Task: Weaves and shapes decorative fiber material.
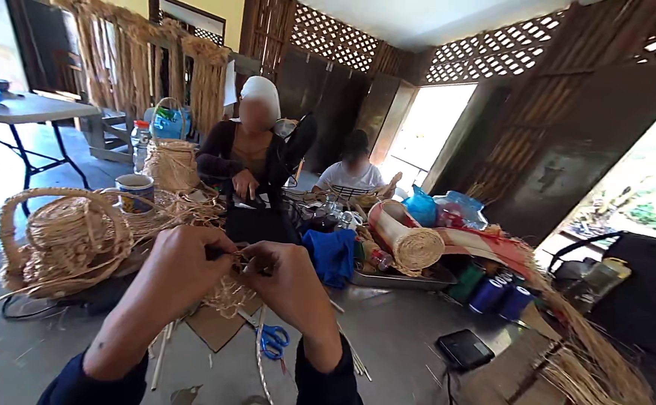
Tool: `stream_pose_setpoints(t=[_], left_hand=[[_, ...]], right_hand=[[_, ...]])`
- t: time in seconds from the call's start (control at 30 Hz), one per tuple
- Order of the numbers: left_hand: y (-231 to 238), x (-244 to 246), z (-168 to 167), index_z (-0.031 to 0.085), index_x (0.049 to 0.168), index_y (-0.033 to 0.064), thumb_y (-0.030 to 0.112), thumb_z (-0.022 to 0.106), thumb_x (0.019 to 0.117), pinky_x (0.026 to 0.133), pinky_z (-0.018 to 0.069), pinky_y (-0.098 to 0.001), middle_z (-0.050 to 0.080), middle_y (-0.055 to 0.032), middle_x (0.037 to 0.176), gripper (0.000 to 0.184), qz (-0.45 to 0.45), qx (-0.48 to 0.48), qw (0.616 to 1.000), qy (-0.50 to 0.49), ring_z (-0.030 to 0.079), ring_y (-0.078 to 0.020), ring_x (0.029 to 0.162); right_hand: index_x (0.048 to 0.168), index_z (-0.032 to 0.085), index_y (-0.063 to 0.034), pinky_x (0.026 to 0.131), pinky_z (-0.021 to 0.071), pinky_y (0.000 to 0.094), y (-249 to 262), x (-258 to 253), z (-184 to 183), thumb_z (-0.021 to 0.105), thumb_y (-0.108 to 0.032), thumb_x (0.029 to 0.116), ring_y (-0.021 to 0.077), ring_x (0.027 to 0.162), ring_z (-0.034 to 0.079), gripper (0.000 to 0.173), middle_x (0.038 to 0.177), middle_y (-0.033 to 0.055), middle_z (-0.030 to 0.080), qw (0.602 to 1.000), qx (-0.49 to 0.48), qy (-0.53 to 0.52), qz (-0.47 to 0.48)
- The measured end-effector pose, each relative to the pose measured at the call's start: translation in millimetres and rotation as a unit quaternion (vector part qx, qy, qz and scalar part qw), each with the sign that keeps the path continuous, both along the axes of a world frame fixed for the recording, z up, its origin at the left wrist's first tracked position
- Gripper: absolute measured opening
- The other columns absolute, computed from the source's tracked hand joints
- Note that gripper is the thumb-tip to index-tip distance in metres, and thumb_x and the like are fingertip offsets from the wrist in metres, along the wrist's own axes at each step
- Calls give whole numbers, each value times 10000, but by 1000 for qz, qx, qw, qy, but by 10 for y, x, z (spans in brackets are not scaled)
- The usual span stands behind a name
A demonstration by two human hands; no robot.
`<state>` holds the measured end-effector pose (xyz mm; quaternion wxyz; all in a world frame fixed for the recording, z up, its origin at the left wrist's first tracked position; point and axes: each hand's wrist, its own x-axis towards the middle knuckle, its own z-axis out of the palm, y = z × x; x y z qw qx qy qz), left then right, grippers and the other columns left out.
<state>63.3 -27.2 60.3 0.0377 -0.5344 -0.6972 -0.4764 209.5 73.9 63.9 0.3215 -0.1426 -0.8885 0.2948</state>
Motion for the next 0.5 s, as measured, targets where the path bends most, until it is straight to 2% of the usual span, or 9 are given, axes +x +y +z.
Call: stream_pose_setpoints(t=[0.07, 0.17, 0.23, 0.37, 0.5], left_hand=[[-20, 12, 47, 763, 899, 83, 57, 739, 886, 717, 559, -409, 716, -42, 821, 37, -11, -20, 1000, -19, 673, -148, 755], [-37, -42, 102, 760, 927, 61, 76, 713, 904, 727, 550, -352, 709, -41, 845, 55, -42, -48, 997, -42, 654, -119, 758], [-44, -96, 127, 758, 933, 53, 74, 708, 901, 725, 542, -321, 707, -34, 850, 64, -61, -54, 994, -67, 643, -97, 754], [-74, -217, 132, 752, 913, 55, 55, 746, 887, 654, 512, -208, 692, 21, 799, 26, -115, -43, 984, -129, 611, -11, 690], [-106, -302, 108, 746, 901, 46, 28, 771, 869, 664, 530, -179, 697, 35, 793, 44, -175, -26, 970, -167, 630, 3, 699]], right_hand=[[1045, 751, 13, 755, 582, 304, 5, -63, -51, 727, -55, 876, 144, 789, 708, 184, 877, 106, 740, 999, 26, 39, -9], [1055, 752, 9, 707, 577, 268, 36, -153, -105, 691, -40, 881, 111, 747, 687, 191, 866, 93, 730, 995, 36, 92, 5], [1016, 756, 1, 686, 568, 229, 43, -208, -138, 704, -54, 879, 69, 727, 675, 157, 849, 70, 729, 991, 25, 128, 8], [908, 774, -44, 676, 558, 163, 41, -234, -150, 753, -82, 853, 5, 733, 670, 69, 852, 20, 728, 986, -9, 167, 1], [878, 781, -50, 671, 550, 137, 38, -249, -168, 749, -67, 841, -12, 727, 667, 52, 827, 11, 728, 980, 14, 196, 3]])
